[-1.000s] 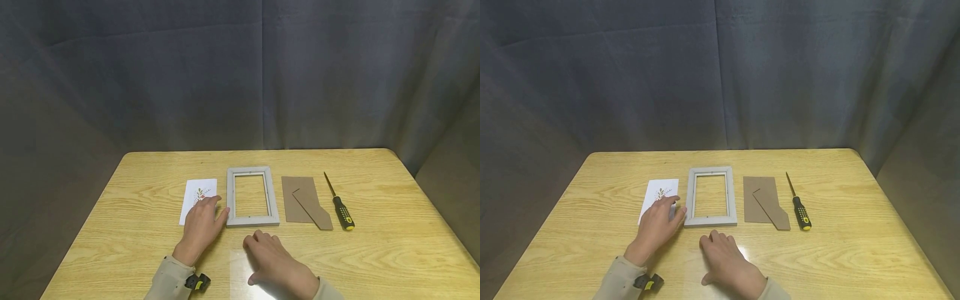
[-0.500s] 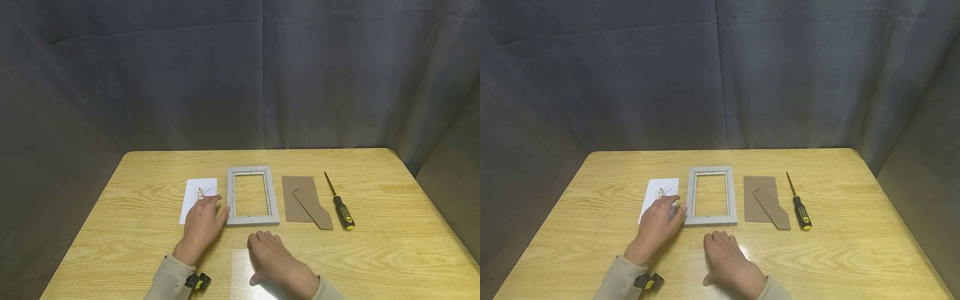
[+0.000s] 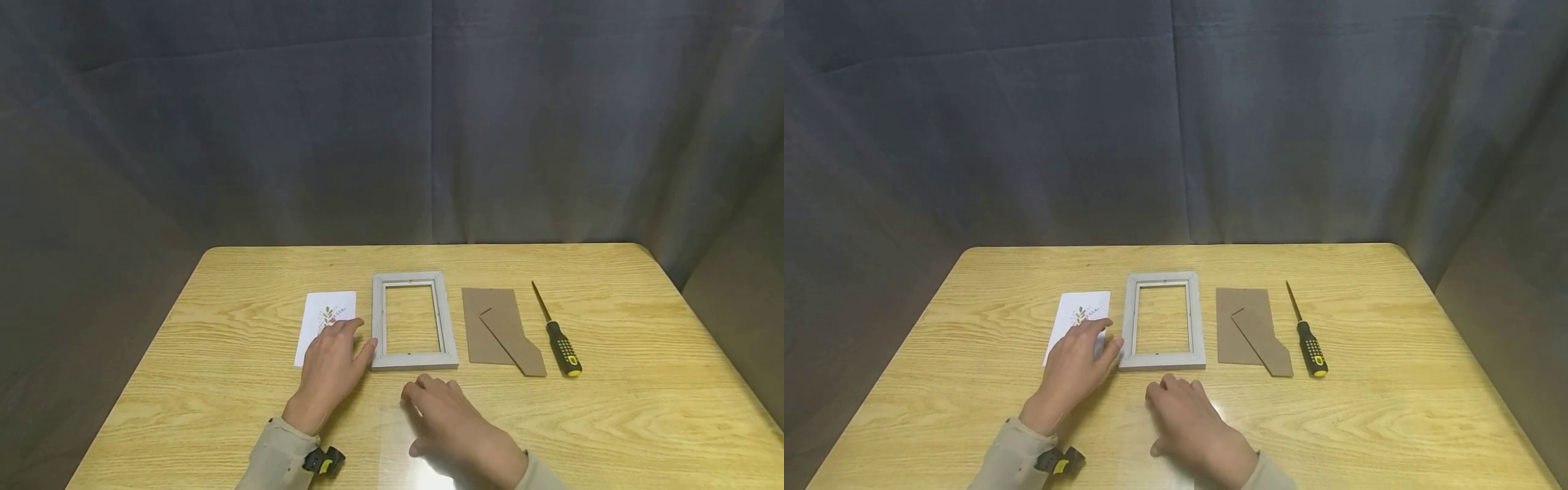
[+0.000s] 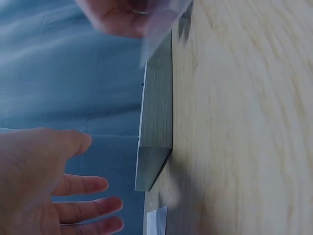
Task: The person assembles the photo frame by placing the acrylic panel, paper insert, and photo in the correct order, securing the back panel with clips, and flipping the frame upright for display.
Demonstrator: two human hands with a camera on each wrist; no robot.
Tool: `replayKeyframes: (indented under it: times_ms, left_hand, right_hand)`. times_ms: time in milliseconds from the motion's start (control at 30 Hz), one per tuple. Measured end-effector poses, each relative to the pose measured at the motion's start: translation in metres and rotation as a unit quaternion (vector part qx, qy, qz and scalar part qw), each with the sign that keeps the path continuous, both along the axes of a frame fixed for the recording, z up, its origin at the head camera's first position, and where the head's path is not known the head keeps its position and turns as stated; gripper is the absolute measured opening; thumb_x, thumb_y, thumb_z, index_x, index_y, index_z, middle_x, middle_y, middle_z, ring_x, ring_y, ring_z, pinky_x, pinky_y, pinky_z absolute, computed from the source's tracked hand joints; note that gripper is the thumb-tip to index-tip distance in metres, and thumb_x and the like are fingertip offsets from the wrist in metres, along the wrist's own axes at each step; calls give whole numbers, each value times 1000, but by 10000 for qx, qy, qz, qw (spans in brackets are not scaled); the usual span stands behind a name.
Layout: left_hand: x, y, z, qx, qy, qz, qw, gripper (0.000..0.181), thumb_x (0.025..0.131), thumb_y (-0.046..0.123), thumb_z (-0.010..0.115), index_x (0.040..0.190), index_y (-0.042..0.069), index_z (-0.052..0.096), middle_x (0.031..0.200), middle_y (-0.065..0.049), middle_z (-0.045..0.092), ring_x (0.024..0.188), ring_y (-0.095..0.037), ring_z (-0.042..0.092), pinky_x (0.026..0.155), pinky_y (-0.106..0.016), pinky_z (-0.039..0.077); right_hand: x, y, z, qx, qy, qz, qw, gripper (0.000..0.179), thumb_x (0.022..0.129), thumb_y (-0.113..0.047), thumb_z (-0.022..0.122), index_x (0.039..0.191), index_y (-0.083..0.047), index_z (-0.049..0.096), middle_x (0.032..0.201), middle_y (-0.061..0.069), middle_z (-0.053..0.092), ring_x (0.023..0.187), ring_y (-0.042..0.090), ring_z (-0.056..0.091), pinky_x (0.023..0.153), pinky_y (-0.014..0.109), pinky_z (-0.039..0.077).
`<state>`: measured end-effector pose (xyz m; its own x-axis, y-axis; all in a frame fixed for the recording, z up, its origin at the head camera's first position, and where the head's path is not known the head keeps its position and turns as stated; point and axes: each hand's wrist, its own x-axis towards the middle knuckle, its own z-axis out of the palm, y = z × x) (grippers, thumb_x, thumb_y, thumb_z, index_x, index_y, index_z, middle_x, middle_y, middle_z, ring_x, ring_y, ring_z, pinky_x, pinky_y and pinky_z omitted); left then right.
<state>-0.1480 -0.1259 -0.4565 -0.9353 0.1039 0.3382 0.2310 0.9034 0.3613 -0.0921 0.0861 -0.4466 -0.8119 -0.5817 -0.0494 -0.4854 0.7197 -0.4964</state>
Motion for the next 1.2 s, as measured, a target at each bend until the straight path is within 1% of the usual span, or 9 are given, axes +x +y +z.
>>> replayKeyframes:
  times_ms: [100, 200, 300, 400, 467, 667, 833, 1033, 1200]
  left_hand:
    - [1, 1, 1, 9, 20, -24, 10000, 46, 92, 39, 72, 122, 5, 70, 120, -15, 73, 112, -33, 69, 94, -46, 55]
    - [1, 1, 2, 3, 26, -39, 10000, 45, 93, 40, 72, 122, 5, 69, 119, -15, 73, 112, -33, 69, 94, -46, 55]
    - [1, 1, 3, -4, 31, -48, 10000, 45, 93, 39, 72, 121, 4, 70, 119, -15, 73, 111, -33, 69, 93, -47, 55]
    - [1, 2, 3, 36, 4, -54, 10000, 45, 92, 39, 72, 122, 4, 69, 119, -16, 73, 112, -34, 69, 94, -47, 55]
    - [2, 2, 3, 84, -43, -63, 9999, 45, 92, 38, 72, 122, 4, 69, 120, -16, 73, 112, -34, 69, 94, -48, 55]
    - [2, 5, 2, 227, -220, -118, 9994, 45, 93, 37, 72, 125, 6, 68, 121, -16, 72, 113, -34, 68, 93, -49, 55]
    - [4, 8, 1, 255, -427, -227, 9985, 47, 94, 38, 71, 128, 6, 66, 125, -15, 70, 116, -33, 67, 97, -48, 54]
    - [5, 9, -3, 211, -518, -337, 9979, 50, 94, 38, 71, 131, 6, 64, 128, -16, 68, 117, -34, 65, 98, -48, 53]
    - [4, 10, -5, 204, -482, -417, 9978, 50, 93, 36, 73, 132, 6, 64, 126, -15, 68, 115, -33, 66, 95, -48, 54]
  right_hand:
    - [-4, 2, 2, -245, 281, 49, 9993, 44, 70, -20, 89, 108, -14, 68, 86, -10, 64, 79, 4, 51, 76, 25, 35]
    - [-9, 2, 2, -474, 668, 23, 9966, 33, 79, -13, 81, 111, -11, 72, 76, -11, 65, 72, 0, 51, 77, 26, 40]
    - [-13, 3, 4, -775, 865, -88, 9932, 27, 85, -4, 73, 112, -9, 74, 79, -6, 69, 68, 0, 53, 73, 23, 48]
    - [-16, 4, 7, -1070, 772, -266, 9909, 26, 89, -1, 69, 114, -7, 74, 89, 2, 75, 71, 4, 59, 68, 21, 51]
    - [-18, 6, 10, -1183, 715, -440, 9894, 26, 90, -3, 69, 116, -6, 73, 94, 5, 75, 73, 5, 60, 68, 21, 51]
    - [-25, 19, 21, -1538, 721, -1020, 9802, 27, 91, -3, 68, 119, -4, 71, 84, 2, 67, 65, 0, 49, 59, 18, 45]
    - [-30, 29, 31, -1616, 551, -1470, 9743, 26, 94, -4, 66, 120, -7, 71, 82, 1, 65, 66, 2, 48, 57, 20, 43]
    - [-35, 36, 36, -1691, 373, -1685, 9704, 28, 97, -5, 64, 124, -8, 70, 82, 4, 66, 63, 9, 49, 55, 21, 43]
    - [-37, 41, 36, -1777, 350, -1797, 9669, 28, 98, -5, 62, 125, -7, 69, 83, 6, 66, 60, 7, 47, 51, 22, 41]
